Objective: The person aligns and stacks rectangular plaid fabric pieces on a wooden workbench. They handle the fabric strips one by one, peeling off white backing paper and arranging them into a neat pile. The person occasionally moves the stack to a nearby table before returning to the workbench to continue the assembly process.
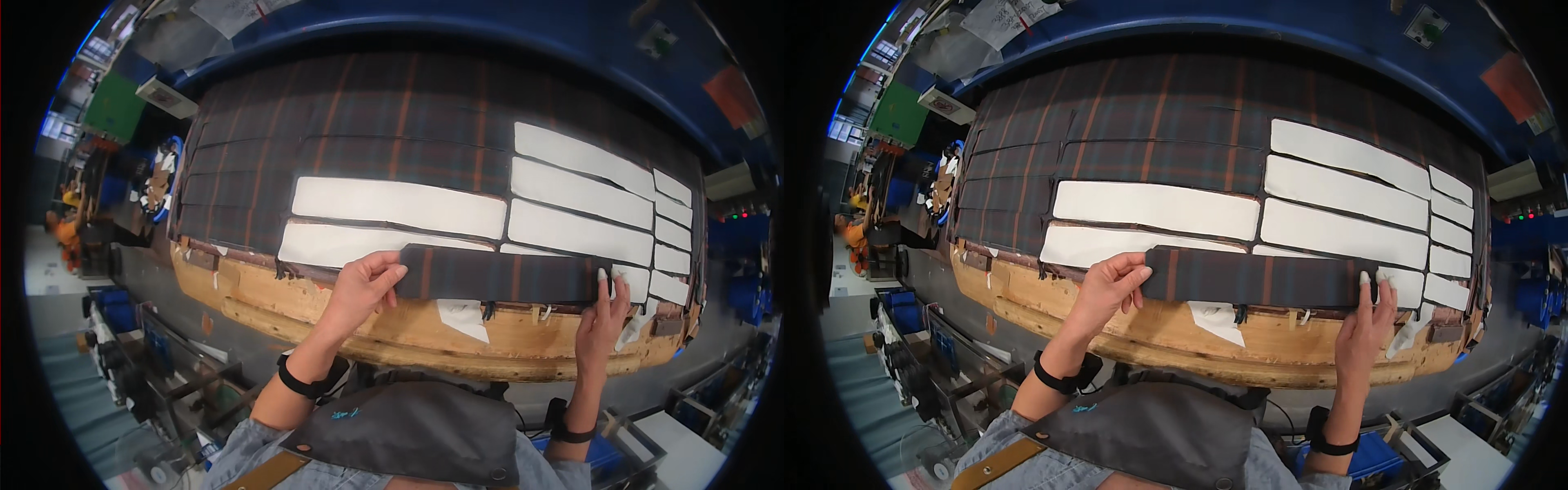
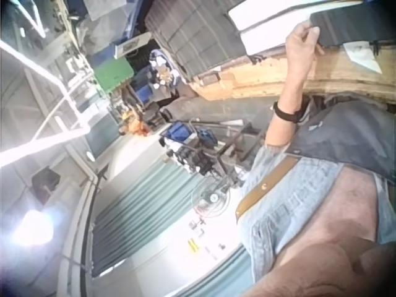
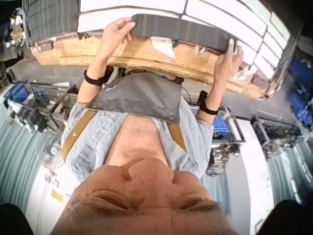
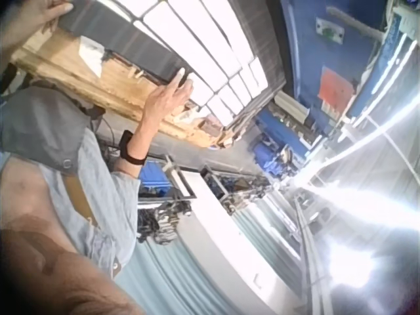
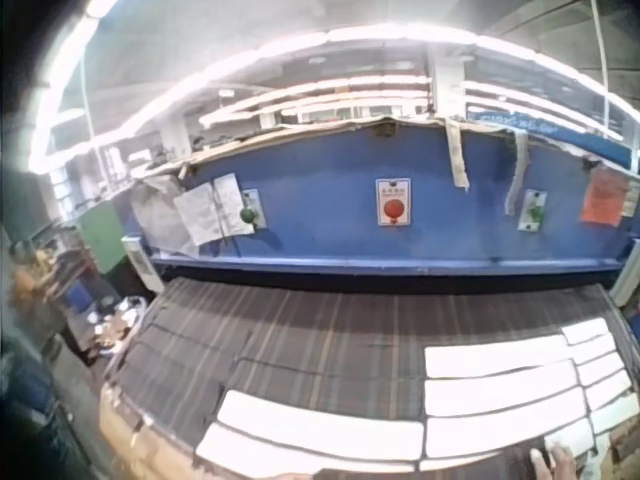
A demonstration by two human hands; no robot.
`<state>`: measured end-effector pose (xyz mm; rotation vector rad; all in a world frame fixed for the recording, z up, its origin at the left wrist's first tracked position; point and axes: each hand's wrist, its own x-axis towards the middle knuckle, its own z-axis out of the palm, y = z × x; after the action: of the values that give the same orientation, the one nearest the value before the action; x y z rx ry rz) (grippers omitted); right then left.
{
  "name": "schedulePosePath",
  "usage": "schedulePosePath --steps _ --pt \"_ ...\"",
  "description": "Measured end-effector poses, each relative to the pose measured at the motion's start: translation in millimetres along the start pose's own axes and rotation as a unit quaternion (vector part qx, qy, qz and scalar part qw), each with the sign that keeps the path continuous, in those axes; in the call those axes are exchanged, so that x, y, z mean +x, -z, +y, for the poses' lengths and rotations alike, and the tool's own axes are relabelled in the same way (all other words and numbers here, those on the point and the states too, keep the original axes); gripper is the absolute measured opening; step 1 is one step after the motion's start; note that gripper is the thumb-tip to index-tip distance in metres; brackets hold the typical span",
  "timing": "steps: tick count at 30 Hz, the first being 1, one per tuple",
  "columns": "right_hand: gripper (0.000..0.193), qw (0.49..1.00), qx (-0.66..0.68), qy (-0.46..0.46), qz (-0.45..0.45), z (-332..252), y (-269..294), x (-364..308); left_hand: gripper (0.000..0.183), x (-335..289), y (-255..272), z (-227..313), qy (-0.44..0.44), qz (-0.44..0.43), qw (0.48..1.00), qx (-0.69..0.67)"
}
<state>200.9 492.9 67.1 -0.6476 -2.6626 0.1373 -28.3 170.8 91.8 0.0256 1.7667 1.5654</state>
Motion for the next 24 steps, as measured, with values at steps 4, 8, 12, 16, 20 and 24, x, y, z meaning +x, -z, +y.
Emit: schedulePosePath --steps 4,8,12,16,20,24 --pt "0.04 0.99 0.141 -0.011 0.003 -48.0 14.1 10.1 0.034 -3.8 7.9 -0.8 0.025 -0.035 0.997 -0.058" --pt "0.033 0.945 0.312 0.035 -0.085 -129.5 3.4 23.3 0.033 -6.0 9.1 2.0 0.036 -0.053 0.994 -0.09" --pt "0.03 0.893 0.426 0.084 -0.115 -180.2 -19.9 31.4 0.032 -7.4 9.3 -5.5 0.039 -0.06 0.99 -0.119" --pt "0.027 0.875 0.456 0.02 -0.161 -199.9 -26.9 40.9 0.032 -7.2 4.4 -12.5 0.039 -0.085 0.983 -0.155" --pt "0.027 0.855 0.469 -0.032 -0.221 -201.5 -22.5 50.2 0.034 -9.0 -4.8 -14.7 0.021 -0.101 0.981 -0.166" --pt "0.029 0.817 0.517 -0.072 -0.247 -194.6 -30.1 51.1 0.037 -8.7 -7.5 -14.6 0.028 -0.095 0.984 -0.151"
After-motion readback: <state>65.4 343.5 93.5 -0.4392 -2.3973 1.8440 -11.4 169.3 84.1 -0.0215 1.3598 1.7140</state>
